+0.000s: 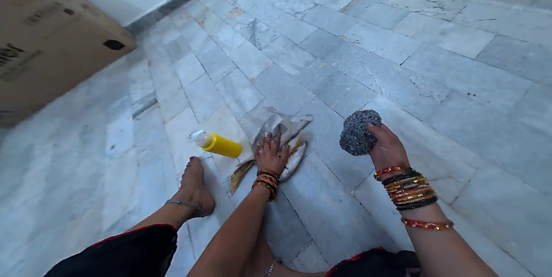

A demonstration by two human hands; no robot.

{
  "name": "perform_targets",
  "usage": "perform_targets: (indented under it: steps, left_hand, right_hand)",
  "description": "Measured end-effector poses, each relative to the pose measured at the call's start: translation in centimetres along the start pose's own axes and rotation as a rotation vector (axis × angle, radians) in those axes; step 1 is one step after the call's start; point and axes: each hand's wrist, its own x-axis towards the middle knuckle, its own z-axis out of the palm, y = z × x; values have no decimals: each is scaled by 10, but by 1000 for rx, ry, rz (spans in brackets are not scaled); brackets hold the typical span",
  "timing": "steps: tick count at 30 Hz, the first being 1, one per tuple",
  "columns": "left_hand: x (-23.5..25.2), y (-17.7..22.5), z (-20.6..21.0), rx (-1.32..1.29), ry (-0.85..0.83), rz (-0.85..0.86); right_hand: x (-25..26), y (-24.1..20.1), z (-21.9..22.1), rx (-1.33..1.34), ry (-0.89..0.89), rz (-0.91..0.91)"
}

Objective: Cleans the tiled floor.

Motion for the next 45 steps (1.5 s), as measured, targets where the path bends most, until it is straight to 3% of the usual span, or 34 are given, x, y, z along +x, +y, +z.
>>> perform_targets:
  steps: [7,16,23,27,32,36,40,45]
  left_hand:
    - [-79,51,-1,-13,-20,25]
    - [-123,73,-8,30,-36,124]
    - [-35,94,-5,29,-231,-32]
    - [57,90,8,24,-162,-9]
    - [187,102,5,10,-252,-25]
    - [256,107,2,-15,-320,20]
    - [268,109,3,4,-350,70]
    - [208,103,2,-18,-301,213]
  right_hand:
    - [7,7,-4,-66,-5,-5]
    - [4,2,-9,-23,8,-52]
    - [0,4,-7,-3,2,-35]
    - [-5,1,-7,7,-32,-12]
    - [-10,0,-9,16,-70,44]
    - [-5,9,-9,-10,-71,92]
    - [-6,7,-9,-1,-76,86]
    - [-2,-10,-12,33,0,-9]
